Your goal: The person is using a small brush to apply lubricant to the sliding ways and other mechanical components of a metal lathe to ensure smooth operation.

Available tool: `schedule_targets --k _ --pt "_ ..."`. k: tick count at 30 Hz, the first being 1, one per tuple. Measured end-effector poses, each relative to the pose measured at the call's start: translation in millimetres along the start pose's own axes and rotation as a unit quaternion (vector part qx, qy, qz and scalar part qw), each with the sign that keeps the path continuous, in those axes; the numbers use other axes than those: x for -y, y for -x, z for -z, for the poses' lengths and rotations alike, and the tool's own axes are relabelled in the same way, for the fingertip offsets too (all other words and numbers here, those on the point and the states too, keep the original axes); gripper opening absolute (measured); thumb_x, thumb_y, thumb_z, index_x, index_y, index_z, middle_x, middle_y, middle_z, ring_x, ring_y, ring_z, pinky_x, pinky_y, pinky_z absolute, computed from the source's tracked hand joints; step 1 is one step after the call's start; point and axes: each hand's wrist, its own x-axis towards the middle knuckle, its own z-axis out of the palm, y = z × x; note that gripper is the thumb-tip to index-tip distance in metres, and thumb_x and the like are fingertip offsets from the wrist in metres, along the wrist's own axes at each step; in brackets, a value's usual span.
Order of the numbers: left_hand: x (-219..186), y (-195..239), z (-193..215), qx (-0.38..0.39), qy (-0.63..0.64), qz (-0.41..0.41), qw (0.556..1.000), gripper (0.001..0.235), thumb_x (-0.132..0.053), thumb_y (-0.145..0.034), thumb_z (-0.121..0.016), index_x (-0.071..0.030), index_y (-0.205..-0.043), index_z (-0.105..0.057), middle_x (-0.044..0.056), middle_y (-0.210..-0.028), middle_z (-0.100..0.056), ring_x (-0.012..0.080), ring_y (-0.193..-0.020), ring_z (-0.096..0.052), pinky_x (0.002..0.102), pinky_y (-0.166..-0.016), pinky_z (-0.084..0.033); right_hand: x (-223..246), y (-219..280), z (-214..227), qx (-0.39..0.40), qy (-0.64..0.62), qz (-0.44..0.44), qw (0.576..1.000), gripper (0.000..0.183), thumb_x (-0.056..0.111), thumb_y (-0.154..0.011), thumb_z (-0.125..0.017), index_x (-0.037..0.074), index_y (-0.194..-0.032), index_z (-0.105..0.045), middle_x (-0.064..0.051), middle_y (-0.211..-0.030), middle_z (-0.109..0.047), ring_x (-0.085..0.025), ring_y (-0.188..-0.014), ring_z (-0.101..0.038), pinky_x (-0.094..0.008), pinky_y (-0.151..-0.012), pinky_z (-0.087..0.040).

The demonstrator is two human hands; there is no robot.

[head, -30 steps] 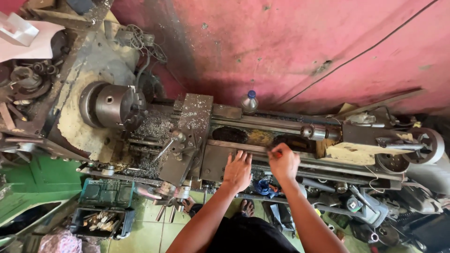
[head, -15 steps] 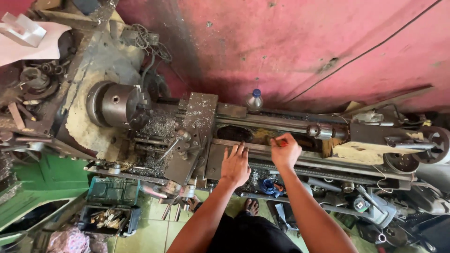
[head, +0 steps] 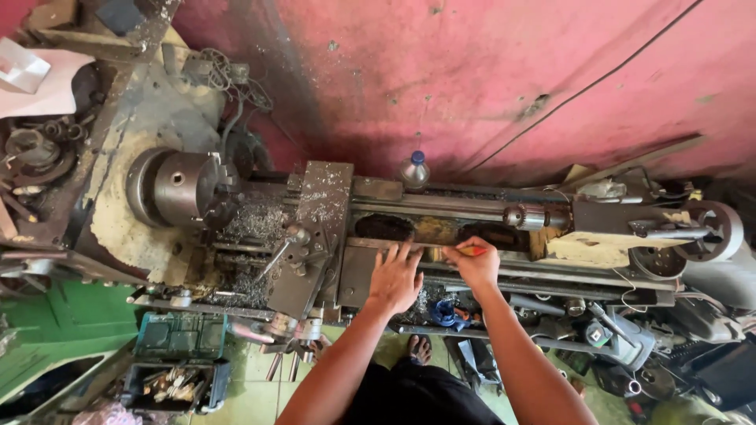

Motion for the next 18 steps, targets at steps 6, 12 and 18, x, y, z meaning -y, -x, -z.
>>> schedule_targets --k 6,12,18 --pt "6.8 -16.9 -30.4 0.006 0.018 0.033 0.999 0.051 -0.039 -0.099 -0.051 -0.017 -0.146 -0.053 0.005 -0.164 -0.032 0.0255 -0.144 -0.034 0.055 -0.119 -0.027 -15.5 -9.7 11.8 -0.158 -0.009 0.006 0.987 0.022 0.013 -0.071 -0.090 0.017 -0.076 -0.069 -0.008 -0.063 -0.067 -0.018 -0.055 -0.067 -0.029 -0.053 -0.054" --pt "-10.9 -1.0 19.2 -0.033 0.098 0.054 0.993 0.060 -0.024 -0.090 -0.062 -0.005 -0.146 -0.050 0.014 -0.159 -0.031 0.0357 -0.139 -0.034 0.060 -0.113 -0.033 -37.0 -33.9 9.2 -0.293 -0.061 -0.028 0.954 0.025 0.010 -0.072 -0.086 0.021 -0.082 -0.065 -0.002 -0.072 -0.063 -0.017 -0.067 -0.065 -0.028 -0.065 -0.054" --pt "8.0 23.3 3.1 -0.049 0.102 0.015 0.993 0.053 -0.023 -0.086 -0.067 -0.015 -0.138 -0.056 0.010 -0.150 -0.037 0.0342 -0.129 -0.040 0.061 -0.105 -0.041 -67.9 -79.6 1.4 -0.314 -0.043 -0.066 0.946 0.026 0.012 -0.070 -0.089 0.018 -0.083 -0.067 -0.004 -0.074 -0.062 -0.018 -0.069 -0.068 -0.028 -0.060 -0.054"
